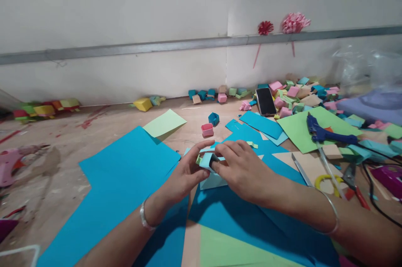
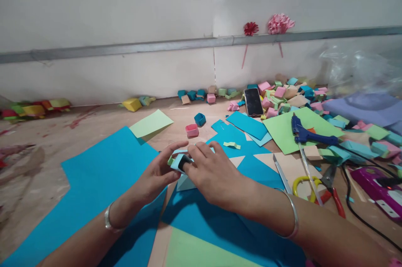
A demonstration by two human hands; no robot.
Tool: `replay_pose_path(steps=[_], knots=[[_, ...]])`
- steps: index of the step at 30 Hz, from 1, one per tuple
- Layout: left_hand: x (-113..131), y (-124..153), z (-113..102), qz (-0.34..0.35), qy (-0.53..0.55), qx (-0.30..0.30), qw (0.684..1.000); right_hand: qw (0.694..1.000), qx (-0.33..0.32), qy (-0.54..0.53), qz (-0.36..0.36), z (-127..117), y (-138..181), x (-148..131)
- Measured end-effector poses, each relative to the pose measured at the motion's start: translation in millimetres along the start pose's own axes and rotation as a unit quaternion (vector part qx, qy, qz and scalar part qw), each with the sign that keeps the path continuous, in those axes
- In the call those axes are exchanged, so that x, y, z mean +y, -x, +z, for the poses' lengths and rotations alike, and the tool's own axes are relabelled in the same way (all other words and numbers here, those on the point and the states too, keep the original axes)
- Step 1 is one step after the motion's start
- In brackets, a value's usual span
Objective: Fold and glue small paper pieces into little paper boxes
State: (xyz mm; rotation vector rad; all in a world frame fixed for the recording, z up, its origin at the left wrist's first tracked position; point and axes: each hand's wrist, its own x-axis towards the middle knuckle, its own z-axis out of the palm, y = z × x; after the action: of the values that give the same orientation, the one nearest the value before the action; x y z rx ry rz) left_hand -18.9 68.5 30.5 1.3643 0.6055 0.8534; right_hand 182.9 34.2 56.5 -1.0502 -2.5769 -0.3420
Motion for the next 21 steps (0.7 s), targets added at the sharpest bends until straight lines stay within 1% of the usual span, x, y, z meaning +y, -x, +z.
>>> replay_pose_path(steps=[3, 6, 15, 21], knots=[[0, 0, -2, -0.01, 0.0, -0.014, 1.0, 0.999, 0.002, 0.047, -0.006, 0, 0, -2], [1, 0, -4, -0.026, -0.022, -0.018, 0.999, 0.997, 0.004, 0.072, -0.01, 1, 0, -6], [1, 3, -5, -0.025, -0.085, -0.006, 0.996, 0.997, 0.003, 0.076, 0.015, 2, -7, -11], [-3, 0, -9, 0.0, -0.077, -0.036, 0.996, 0.997, -0.014, 0.076, 0.022, 1, -10, -13]])
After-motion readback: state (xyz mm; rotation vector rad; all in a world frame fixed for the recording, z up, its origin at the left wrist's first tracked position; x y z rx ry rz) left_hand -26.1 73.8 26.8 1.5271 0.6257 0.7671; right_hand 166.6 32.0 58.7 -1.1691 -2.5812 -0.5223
